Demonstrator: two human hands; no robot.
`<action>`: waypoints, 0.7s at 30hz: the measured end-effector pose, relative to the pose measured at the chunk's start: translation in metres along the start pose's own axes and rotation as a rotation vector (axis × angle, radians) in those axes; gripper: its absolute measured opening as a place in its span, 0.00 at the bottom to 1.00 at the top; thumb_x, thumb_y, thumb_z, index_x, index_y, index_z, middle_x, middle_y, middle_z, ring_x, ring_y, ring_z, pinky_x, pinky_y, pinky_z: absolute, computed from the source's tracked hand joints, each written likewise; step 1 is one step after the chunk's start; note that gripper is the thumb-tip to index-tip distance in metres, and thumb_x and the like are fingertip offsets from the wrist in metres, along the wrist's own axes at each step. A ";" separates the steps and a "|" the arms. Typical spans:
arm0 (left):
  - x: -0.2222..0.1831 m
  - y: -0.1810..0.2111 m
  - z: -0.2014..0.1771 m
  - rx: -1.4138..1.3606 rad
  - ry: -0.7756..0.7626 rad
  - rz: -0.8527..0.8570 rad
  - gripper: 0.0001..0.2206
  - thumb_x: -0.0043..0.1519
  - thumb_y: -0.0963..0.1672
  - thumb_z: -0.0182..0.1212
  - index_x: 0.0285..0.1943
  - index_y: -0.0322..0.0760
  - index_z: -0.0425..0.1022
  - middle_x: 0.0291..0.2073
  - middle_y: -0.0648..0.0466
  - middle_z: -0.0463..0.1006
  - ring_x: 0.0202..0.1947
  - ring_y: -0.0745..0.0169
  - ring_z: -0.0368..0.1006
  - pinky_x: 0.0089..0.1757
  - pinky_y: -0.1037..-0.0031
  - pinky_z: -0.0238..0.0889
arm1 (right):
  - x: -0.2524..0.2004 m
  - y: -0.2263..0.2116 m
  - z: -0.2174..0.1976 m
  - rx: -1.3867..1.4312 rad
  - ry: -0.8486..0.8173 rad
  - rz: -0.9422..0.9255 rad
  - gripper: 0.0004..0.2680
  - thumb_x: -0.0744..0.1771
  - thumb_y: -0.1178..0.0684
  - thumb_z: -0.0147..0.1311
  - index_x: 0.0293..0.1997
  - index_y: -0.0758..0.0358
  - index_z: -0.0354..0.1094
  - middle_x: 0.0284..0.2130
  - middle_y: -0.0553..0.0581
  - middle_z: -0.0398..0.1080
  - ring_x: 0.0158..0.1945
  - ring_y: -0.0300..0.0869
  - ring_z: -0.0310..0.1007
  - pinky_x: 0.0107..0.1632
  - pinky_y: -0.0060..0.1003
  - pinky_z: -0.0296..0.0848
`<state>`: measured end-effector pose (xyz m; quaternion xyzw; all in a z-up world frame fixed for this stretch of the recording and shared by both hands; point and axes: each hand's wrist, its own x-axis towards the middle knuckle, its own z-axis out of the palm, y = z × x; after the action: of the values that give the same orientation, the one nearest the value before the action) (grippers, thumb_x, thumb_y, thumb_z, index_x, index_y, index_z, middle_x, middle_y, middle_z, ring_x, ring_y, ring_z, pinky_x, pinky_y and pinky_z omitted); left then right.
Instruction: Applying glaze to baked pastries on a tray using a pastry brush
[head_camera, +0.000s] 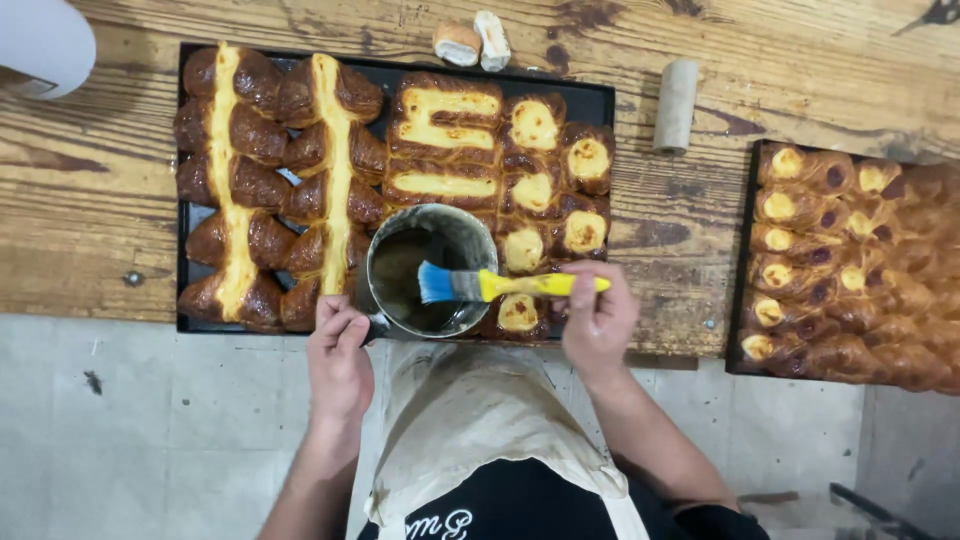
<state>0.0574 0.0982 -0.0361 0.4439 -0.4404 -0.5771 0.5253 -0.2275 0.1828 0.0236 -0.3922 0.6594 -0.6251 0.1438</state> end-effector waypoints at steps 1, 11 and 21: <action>-0.009 0.000 -0.004 -0.005 0.012 0.012 0.10 0.61 0.40 0.58 0.26 0.35 0.66 0.39 0.54 0.55 0.39 0.69 0.56 0.40 0.78 0.56 | -0.001 -0.010 0.004 0.007 -0.011 -0.012 0.11 0.73 0.51 0.45 0.39 0.66 0.71 0.25 0.60 0.74 0.18 0.38 0.70 0.22 0.26 0.70; -0.101 0.019 -0.042 -0.020 0.206 0.003 0.12 0.62 0.42 0.57 0.24 0.35 0.65 0.38 0.54 0.56 0.41 0.67 0.55 0.42 0.77 0.53 | -0.034 -0.052 0.040 -0.159 -0.443 -0.244 0.04 0.68 0.54 0.56 0.42 0.56 0.78 0.30 0.57 0.79 0.31 0.54 0.79 0.34 0.42 0.77; -0.131 0.026 -0.114 0.013 0.321 0.057 0.12 0.62 0.42 0.57 0.25 0.36 0.66 0.38 0.55 0.54 0.42 0.68 0.53 0.42 0.79 0.53 | -0.085 -0.071 0.092 -0.124 -0.634 -0.266 0.04 0.68 0.54 0.57 0.44 0.54 0.77 0.32 0.59 0.79 0.36 0.59 0.79 0.39 0.47 0.77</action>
<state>0.1809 0.2228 -0.0287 0.5213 -0.3669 -0.4806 0.6022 -0.0856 0.1830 0.0484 -0.6572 0.5619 -0.4443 0.2346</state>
